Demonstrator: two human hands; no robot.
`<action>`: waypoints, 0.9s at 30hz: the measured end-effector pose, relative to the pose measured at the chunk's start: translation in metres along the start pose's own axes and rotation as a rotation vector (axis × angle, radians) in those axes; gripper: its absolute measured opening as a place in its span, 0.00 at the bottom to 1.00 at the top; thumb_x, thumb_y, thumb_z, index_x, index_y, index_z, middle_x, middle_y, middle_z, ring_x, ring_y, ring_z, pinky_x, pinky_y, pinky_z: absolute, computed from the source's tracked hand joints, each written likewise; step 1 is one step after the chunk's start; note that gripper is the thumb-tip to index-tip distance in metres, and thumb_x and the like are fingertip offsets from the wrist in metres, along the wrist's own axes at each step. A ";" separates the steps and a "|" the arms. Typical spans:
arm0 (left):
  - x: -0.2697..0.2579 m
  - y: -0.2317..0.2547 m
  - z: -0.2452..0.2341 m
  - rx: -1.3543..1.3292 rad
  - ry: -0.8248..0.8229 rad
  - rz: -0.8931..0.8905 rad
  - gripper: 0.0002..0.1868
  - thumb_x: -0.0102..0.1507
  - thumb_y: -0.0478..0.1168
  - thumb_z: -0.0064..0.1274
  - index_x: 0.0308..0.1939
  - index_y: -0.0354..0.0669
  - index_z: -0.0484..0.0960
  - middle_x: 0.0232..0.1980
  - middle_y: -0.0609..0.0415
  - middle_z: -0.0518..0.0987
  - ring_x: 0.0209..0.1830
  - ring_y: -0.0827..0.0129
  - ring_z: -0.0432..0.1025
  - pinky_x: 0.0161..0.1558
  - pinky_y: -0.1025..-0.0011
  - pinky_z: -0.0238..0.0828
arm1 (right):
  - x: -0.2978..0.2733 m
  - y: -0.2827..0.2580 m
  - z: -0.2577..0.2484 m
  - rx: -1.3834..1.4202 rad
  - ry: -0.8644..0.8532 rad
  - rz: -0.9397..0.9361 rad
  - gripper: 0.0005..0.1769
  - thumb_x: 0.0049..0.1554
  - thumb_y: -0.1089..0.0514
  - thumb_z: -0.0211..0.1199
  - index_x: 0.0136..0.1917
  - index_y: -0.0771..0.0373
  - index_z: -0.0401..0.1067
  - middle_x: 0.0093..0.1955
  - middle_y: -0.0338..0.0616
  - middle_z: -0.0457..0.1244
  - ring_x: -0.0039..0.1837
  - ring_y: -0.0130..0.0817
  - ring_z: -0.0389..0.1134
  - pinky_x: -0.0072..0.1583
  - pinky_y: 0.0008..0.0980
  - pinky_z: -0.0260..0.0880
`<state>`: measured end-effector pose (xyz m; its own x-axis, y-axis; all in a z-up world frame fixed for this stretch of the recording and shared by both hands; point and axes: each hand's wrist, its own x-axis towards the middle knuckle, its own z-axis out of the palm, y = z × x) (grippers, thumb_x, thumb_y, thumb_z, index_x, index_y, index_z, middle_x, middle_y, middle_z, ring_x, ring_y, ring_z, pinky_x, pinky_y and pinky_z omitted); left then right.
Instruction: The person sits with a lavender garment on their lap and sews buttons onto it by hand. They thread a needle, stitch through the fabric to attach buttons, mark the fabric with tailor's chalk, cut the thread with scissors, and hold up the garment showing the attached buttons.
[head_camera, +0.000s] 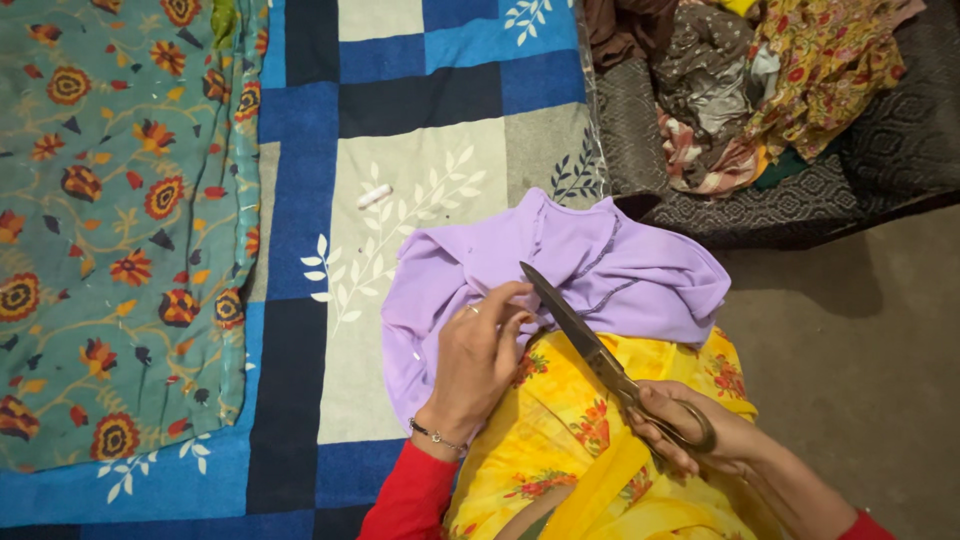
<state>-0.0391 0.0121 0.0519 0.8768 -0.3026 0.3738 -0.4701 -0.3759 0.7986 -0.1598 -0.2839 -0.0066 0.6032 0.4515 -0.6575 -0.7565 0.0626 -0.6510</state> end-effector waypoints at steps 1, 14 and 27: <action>0.006 0.000 0.002 0.006 0.028 -0.022 0.16 0.66 0.31 0.53 0.57 0.47 0.77 0.38 0.53 0.85 0.36 0.59 0.79 0.39 0.63 0.72 | -0.002 0.000 0.000 0.036 -0.007 -0.025 0.33 0.65 0.31 0.48 0.41 0.65 0.62 0.25 0.35 0.54 0.22 0.22 0.53 0.26 0.25 0.55; 0.251 -0.059 0.089 0.221 -0.324 0.115 0.22 0.65 0.40 0.51 0.64 0.57 0.78 0.65 0.55 0.81 0.67 0.58 0.75 0.73 0.62 0.64 | -0.006 0.003 0.022 0.144 0.307 -0.105 0.33 0.60 0.30 0.41 0.41 0.62 0.65 0.25 0.38 0.56 0.22 0.26 0.55 0.25 0.28 0.56; 0.043 -0.196 0.054 0.283 -0.227 -0.529 0.31 0.55 0.60 0.65 0.48 0.37 0.82 0.45 0.38 0.83 0.48 0.45 0.77 0.48 0.55 0.73 | 0.227 -0.187 -0.109 -1.189 0.955 -0.449 0.30 0.51 0.36 0.74 0.43 0.67 0.74 0.41 0.62 0.68 0.48 0.60 0.70 0.50 0.53 0.68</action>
<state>0.0852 0.0253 -0.1140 0.9690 -0.1789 -0.1707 -0.0154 -0.7326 0.6805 0.1464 -0.2904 -0.0755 0.9897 -0.1410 -0.0266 -0.1373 -0.8767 -0.4610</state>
